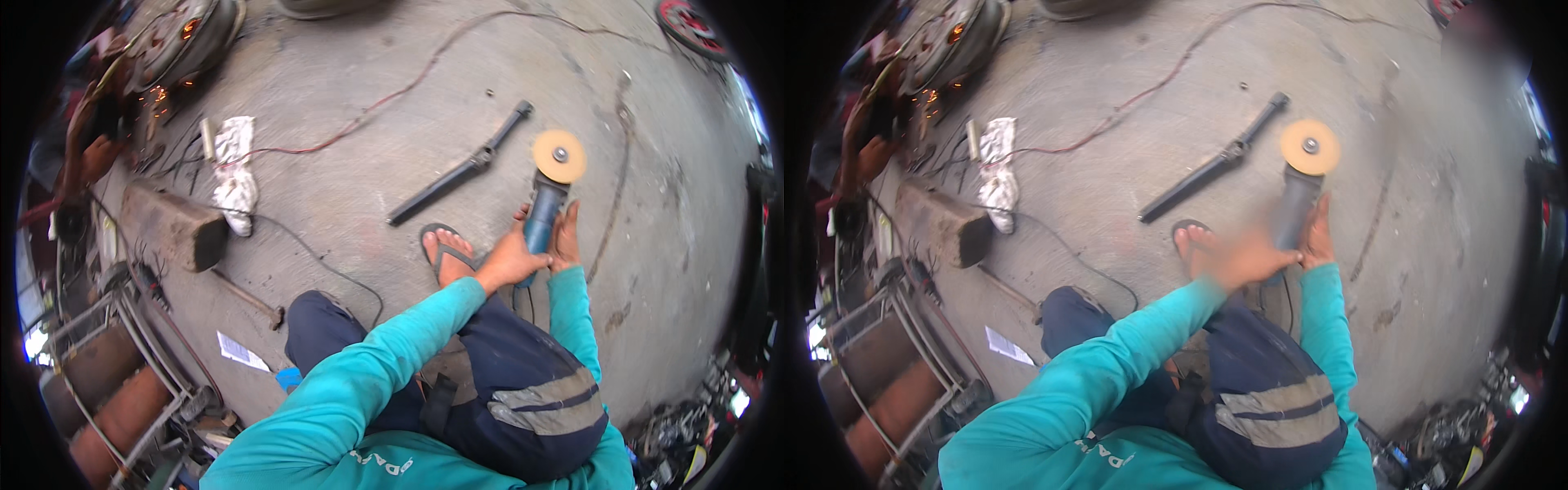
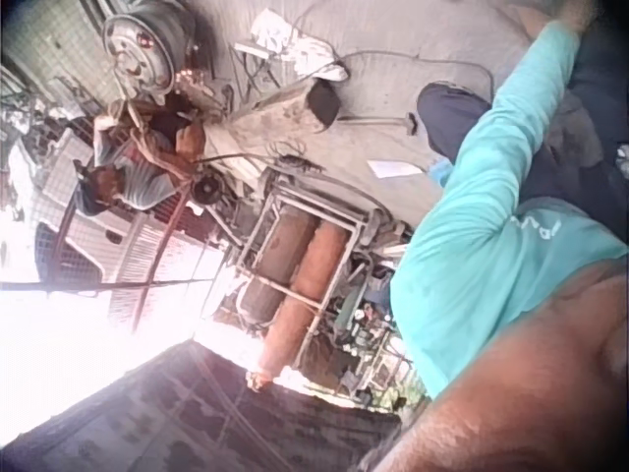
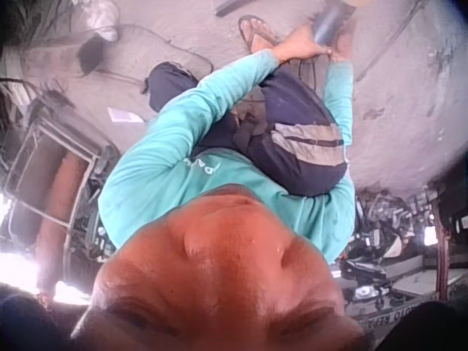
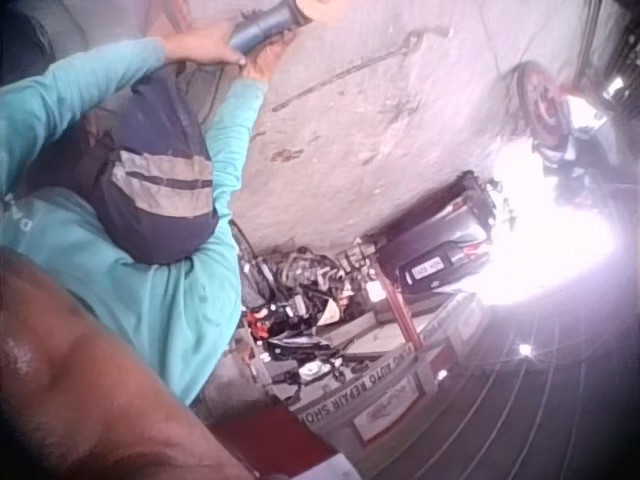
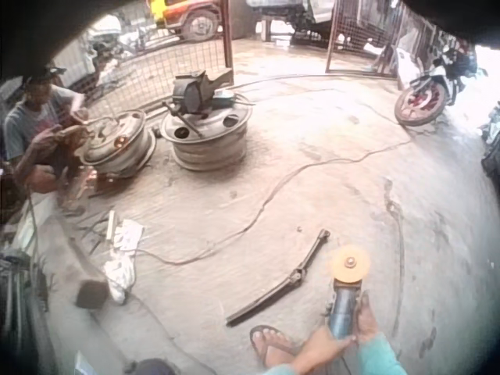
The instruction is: The person uses an angle grinder to cut a metal rod, then uses a hammer to separate the cut piece. The person then uses the hammer to strike a metal joint component.
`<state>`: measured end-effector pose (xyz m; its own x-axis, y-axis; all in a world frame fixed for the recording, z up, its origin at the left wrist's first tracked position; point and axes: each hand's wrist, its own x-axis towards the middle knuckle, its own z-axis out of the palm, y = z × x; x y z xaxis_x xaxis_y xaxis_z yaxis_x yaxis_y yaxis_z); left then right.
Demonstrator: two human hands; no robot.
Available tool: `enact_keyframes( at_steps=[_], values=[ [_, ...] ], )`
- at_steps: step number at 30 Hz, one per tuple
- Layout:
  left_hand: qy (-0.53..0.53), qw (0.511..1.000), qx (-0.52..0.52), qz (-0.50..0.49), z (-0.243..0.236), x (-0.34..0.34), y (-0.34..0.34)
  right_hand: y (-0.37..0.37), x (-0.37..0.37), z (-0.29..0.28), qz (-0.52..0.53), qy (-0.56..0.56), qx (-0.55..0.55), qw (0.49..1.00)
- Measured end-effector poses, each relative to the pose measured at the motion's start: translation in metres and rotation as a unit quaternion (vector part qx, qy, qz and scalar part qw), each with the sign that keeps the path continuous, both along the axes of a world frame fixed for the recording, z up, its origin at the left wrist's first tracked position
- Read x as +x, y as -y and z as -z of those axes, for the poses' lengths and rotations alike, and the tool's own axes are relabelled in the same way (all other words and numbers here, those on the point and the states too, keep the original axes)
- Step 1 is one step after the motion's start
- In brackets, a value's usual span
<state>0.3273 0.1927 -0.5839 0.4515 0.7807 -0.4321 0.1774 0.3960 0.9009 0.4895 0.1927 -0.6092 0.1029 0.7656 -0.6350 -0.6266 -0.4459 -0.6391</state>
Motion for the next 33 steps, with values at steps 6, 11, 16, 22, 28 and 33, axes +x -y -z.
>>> enact_keyframes(
  at_steps=[6,11,16,22,28,33],
  values=[
    [-0.056,0.997,0.044,0.042,0.027,-0.001,0.013,0.014,0.017,0.041,-0.055,-0.127,-0.02,0.99],
    [-0.063,0.96,0.143,0.233,0.035,-0.06,-0.008,0.026,0.009,0.039,0.002,-0.035,-0.06,0.998],
    [-0.386,0.881,0.272,0.036,0.042,-0.174,-0.052,0.028,0.045,0.054,-0.037,0.046,-0.002,0.998],
    [-0.319,0.918,0.213,0.099,0.09,-0.181,-0.067,0.01,0.046,-0.003,-0.038,0.186,-0.051,0.98],
    [-0.328,0.901,0.275,0.068,0.092,-0.199,-0.064,-0.021,0.012,-0.025,-0.161,0.251,-0.047,0.953],
    [-0.308,0.907,0.282,0.059,0.09,-0.193,-0.062,-0.022,0.009,-0.017,-0.208,0.339,-0.005,0.917]
  ],
)
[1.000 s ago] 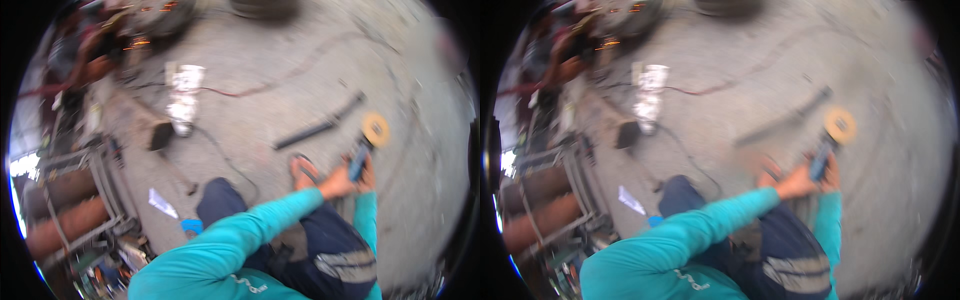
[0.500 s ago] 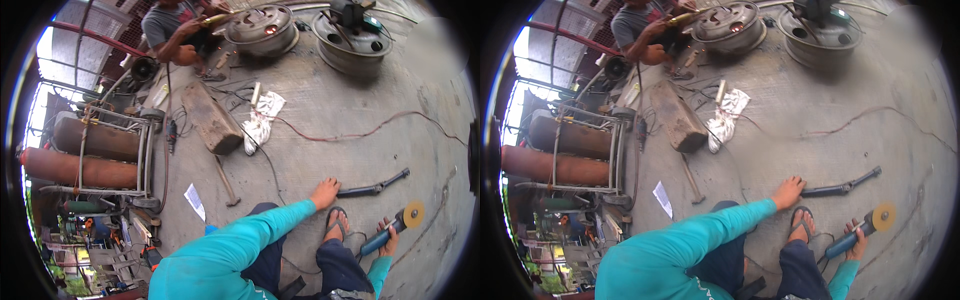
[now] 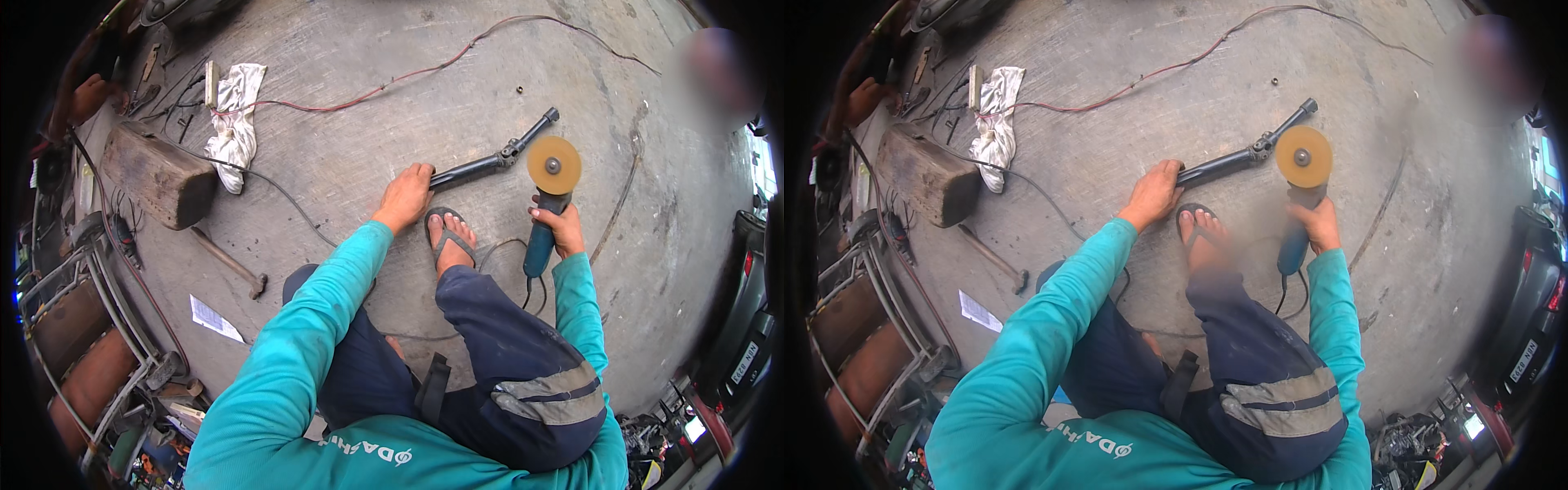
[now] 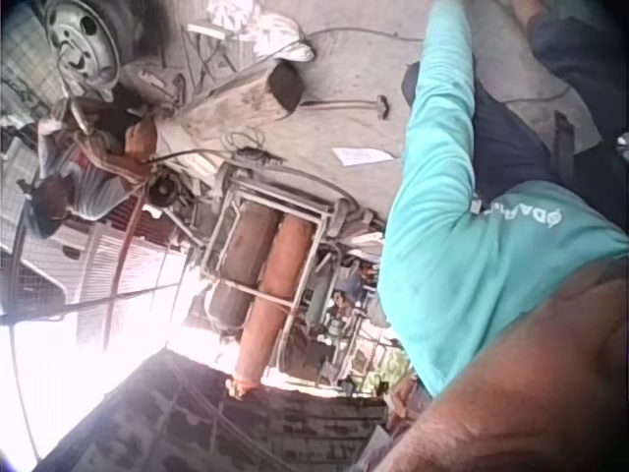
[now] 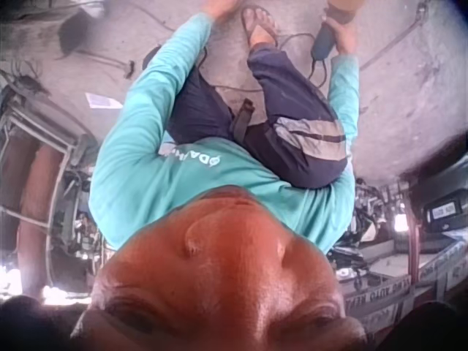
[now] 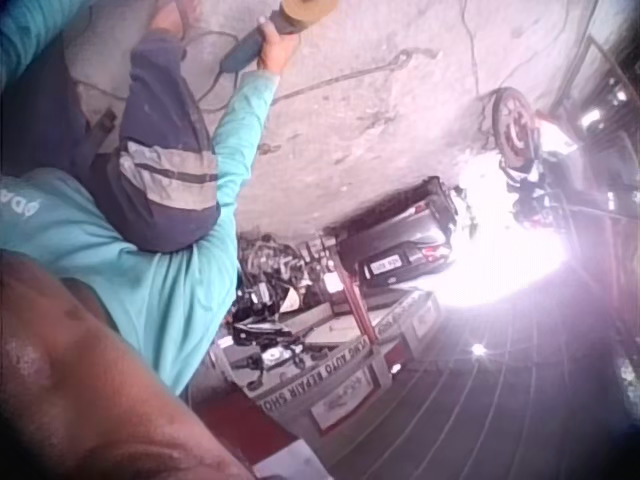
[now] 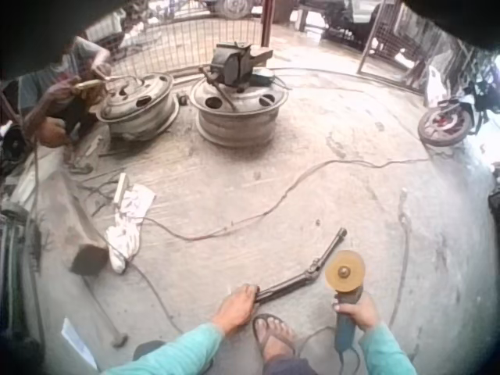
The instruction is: The person uses an angle grinder to cut a metal rod, then uses a hammer to separate the cut piece. The person then uses the hammer to strike a metal joint component.
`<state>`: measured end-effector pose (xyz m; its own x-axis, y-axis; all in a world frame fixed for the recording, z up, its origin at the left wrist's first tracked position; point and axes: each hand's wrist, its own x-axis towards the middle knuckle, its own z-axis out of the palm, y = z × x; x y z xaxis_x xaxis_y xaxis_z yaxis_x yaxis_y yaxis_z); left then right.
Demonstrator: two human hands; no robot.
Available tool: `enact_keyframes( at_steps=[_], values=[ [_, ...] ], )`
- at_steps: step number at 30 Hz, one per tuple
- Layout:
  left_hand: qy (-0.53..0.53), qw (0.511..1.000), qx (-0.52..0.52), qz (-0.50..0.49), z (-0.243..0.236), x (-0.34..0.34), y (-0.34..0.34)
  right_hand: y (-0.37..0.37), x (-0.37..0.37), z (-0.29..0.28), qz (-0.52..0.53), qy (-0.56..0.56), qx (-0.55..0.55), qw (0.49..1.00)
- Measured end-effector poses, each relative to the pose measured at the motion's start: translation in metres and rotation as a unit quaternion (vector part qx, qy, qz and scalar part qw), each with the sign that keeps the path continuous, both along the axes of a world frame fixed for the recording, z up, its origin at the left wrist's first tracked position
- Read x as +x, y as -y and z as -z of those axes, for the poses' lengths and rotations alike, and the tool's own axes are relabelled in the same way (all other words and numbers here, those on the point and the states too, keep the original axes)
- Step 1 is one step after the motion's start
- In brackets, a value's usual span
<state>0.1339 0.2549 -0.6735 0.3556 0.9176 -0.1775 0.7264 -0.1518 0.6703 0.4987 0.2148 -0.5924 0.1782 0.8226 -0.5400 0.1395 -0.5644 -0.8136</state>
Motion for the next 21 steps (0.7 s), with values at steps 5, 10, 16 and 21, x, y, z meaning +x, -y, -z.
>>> enact_keyframes(
  at_steps=[5,10,16,21],
  values=[
    [-0.053,0.998,-0.028,0.004,0.001,0.001,-0.001,-0.016,-0.019,-0.012,-0.074,0.137,-0.047,0.987],
    [-0.089,0.988,-0.105,0.073,-0.012,-0.001,-0.017,-0.014,-0.009,-0.005,-0.113,0.21,-0.03,0.971],
    [-0.052,0.986,-0.151,0.056,-0.021,0.005,-0.012,-0.018,0.004,-0.008,-0.158,0.285,-0.008,0.945],
    [-0.046,0.983,-0.166,0.065,-0.012,0.002,-0.016,-0.025,-0.007,-0.019,-0.189,0.364,-0.008,0.912]
  ],
)
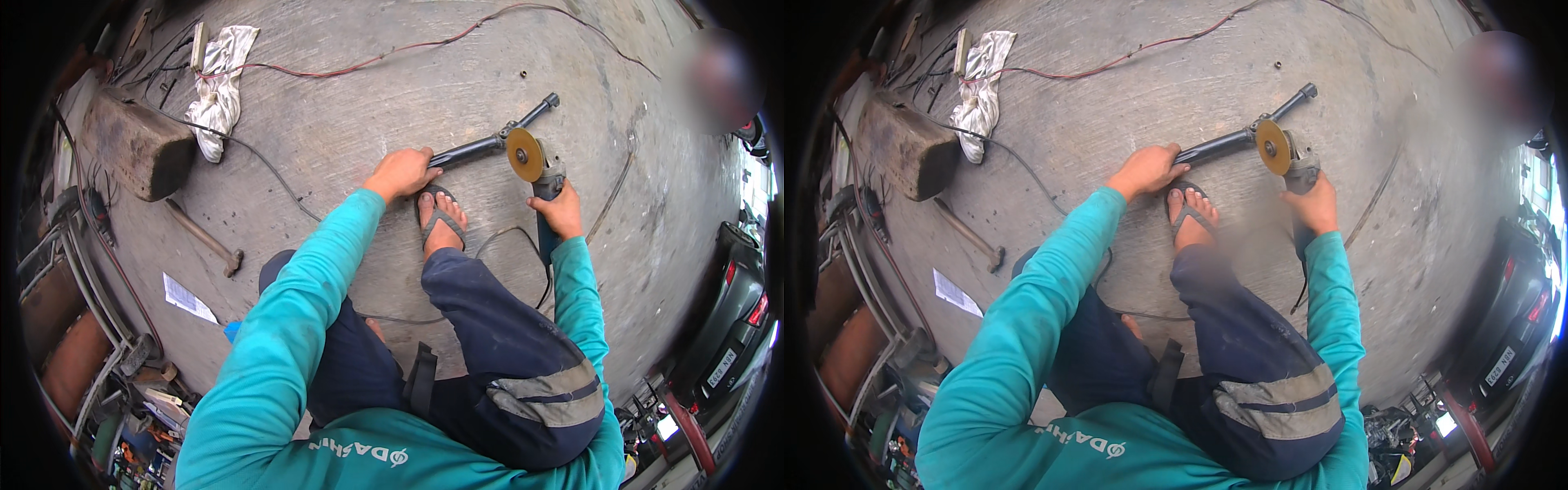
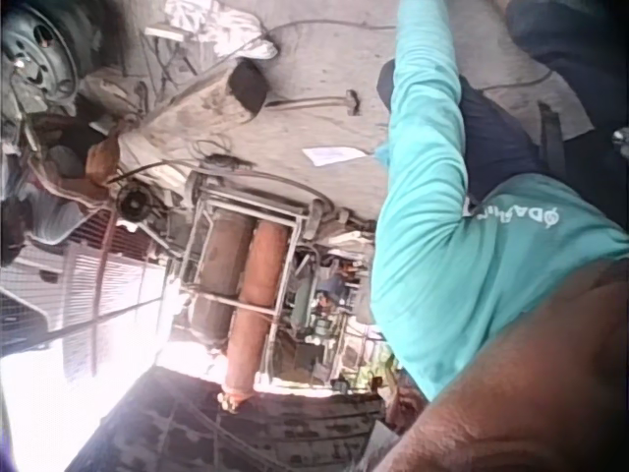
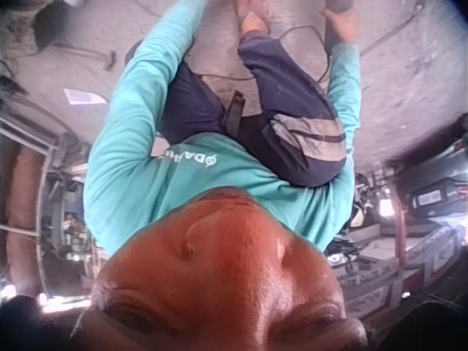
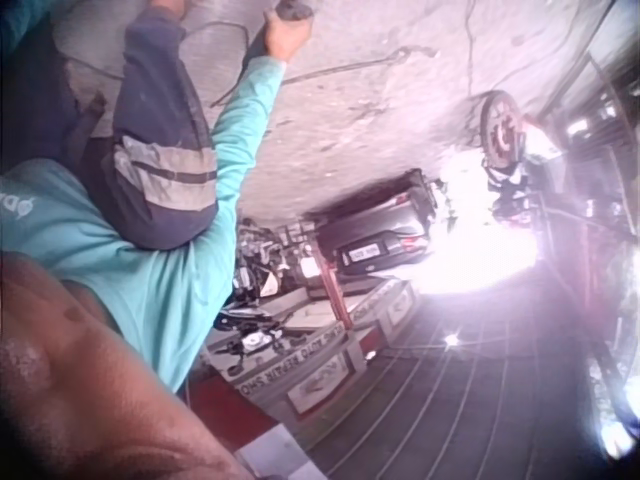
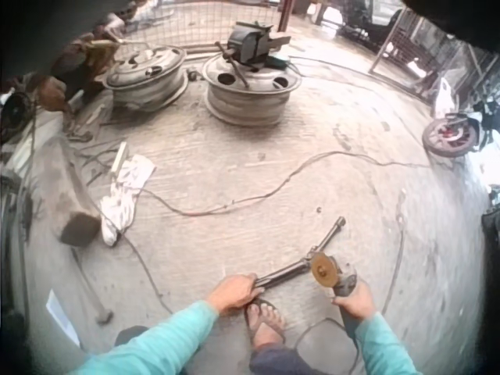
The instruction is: The person uses an angle grinder to cut a metal rod, then uses a hammer to separate the cut piece. The person then uses the hammer to strike a metal joint component.
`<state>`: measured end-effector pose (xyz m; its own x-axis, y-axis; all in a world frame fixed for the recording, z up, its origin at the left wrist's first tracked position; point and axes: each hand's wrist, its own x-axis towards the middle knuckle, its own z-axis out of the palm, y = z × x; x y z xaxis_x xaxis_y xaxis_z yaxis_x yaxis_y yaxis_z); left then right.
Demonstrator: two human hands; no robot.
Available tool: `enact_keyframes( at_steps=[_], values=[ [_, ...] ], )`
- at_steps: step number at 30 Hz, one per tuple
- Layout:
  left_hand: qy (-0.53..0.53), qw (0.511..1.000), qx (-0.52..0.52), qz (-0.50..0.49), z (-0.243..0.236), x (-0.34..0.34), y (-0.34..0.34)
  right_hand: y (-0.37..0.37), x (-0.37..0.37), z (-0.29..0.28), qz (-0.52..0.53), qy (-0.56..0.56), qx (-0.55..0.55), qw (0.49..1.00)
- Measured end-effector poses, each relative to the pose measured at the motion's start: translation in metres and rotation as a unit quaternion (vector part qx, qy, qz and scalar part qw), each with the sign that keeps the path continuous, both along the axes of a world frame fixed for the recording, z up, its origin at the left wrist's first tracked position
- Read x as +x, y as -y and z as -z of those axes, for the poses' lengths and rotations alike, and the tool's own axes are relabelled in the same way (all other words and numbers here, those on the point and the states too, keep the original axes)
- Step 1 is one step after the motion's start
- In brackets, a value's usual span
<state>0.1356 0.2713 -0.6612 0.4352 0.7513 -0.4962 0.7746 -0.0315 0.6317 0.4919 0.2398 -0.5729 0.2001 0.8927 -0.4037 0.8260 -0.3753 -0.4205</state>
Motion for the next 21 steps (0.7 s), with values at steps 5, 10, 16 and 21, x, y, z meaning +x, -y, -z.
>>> enact_keyframes(
  at_steps=[5,10,16,21],
  values=[
    [0.047,0.999,-0.015,-0.011,0.0008,-0.0057,-0.0037,-0.0029,-0.004,-0.001,-0.01,0.021,-0.008,1.0],
    [0.045,0.999,-0.017,-0.024,-0.0034,-0.0045,-0.0033,-0.0032,-0.0015,0.0024,-0.016,0.027,-0.015,0.999],
    [0.034,0.999,0.0,-0.029,-0.0064,-0.003,-0.0022,-0.0049,-0.003,-0.0014,-0.026,0.032,-0.028,0.999],
    [0.039,0.999,0.003,-0.032,-0.0047,-0.0047,-0.0014,-0.0047,-0.0018,0.0025,-0.036,0.051,-0.03,0.998]
  ],
)
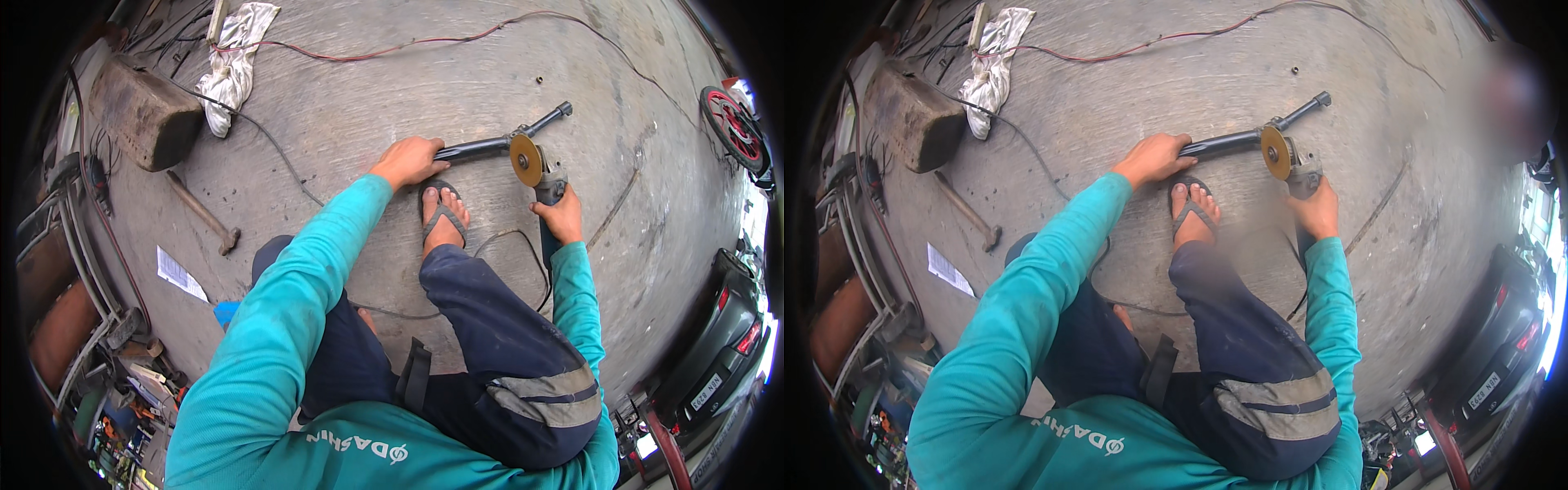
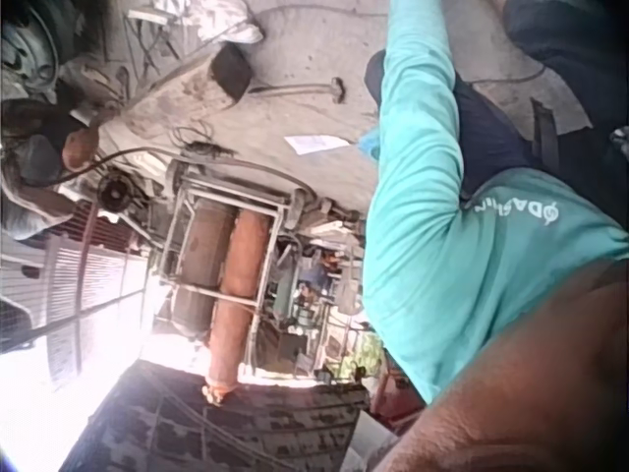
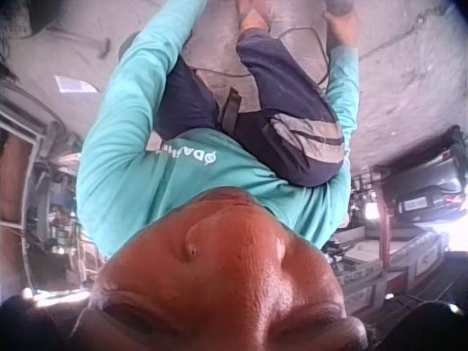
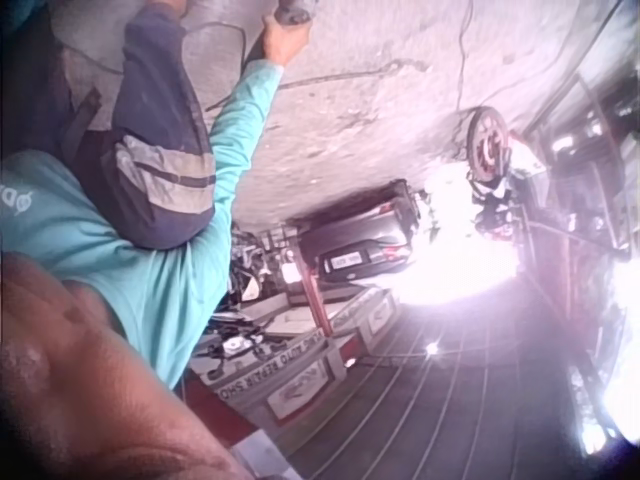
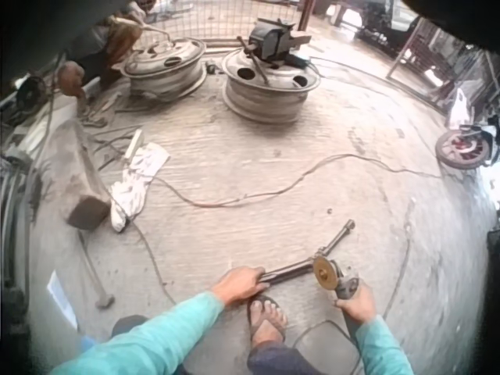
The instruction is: The person uses an angle grinder to cut a metal rod, then uses a hammer to separate the cut piece. The person then uses the hammer to strike a metal joint component.
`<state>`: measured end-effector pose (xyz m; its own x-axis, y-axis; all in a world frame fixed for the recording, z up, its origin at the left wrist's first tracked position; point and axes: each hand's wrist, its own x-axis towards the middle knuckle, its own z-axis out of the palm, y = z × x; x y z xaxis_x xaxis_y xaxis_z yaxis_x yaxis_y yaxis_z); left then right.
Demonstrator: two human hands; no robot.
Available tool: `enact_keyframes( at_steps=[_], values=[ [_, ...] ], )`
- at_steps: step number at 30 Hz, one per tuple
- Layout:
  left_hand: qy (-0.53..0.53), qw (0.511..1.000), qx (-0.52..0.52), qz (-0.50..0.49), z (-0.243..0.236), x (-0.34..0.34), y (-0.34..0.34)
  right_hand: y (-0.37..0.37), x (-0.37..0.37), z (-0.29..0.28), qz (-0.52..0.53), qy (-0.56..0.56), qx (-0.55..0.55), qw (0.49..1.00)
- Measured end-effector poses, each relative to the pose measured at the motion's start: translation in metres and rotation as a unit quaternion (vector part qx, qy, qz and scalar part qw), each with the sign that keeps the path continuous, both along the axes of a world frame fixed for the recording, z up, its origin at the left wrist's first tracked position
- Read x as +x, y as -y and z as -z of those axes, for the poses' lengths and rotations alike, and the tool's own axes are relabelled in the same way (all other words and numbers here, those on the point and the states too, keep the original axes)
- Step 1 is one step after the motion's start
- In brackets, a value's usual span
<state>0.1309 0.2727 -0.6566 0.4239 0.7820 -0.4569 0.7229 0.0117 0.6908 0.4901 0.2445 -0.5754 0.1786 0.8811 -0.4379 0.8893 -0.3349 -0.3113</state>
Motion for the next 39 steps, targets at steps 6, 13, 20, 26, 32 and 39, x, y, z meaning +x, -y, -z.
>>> enact_keyframes(
  at_steps=[6,13,20,26,32,39],
  values=[
    [0.009,1.0,0.013,0.005,0.007,0.0,0.001,-0.002,-0.003,0.001,0.005,-0.013,0.01,1.0],
    [0.0,1.0,0.016,0.006,0.009,0.002,0.001,-0.008,-0.003,0.0,-0.007,0.01,0.006,1.0],
    [0.003,1.0,0.013,0.004,0.008,0.001,0.002,-0.007,-0.002,0.004,-0.001,0.009,0.0,1.0],
    [-0.002,1.0,0.019,0.009,0.009,0.001,0.002,-0.01,-0.007,-0.001,0.007,0.002,-0.006,1.0],
    [-0.006,1.0,0.029,0.006,0.011,0.001,0.004,-0.015,-0.01,-0.005,0.004,0.005,-0.015,1.0],
    [-0.013,0.999,0.031,0.007,0.011,0.004,0.005,-0.012,-0.004,-0.001,0.007,0.005,-0.011,1.0]
  ],
)
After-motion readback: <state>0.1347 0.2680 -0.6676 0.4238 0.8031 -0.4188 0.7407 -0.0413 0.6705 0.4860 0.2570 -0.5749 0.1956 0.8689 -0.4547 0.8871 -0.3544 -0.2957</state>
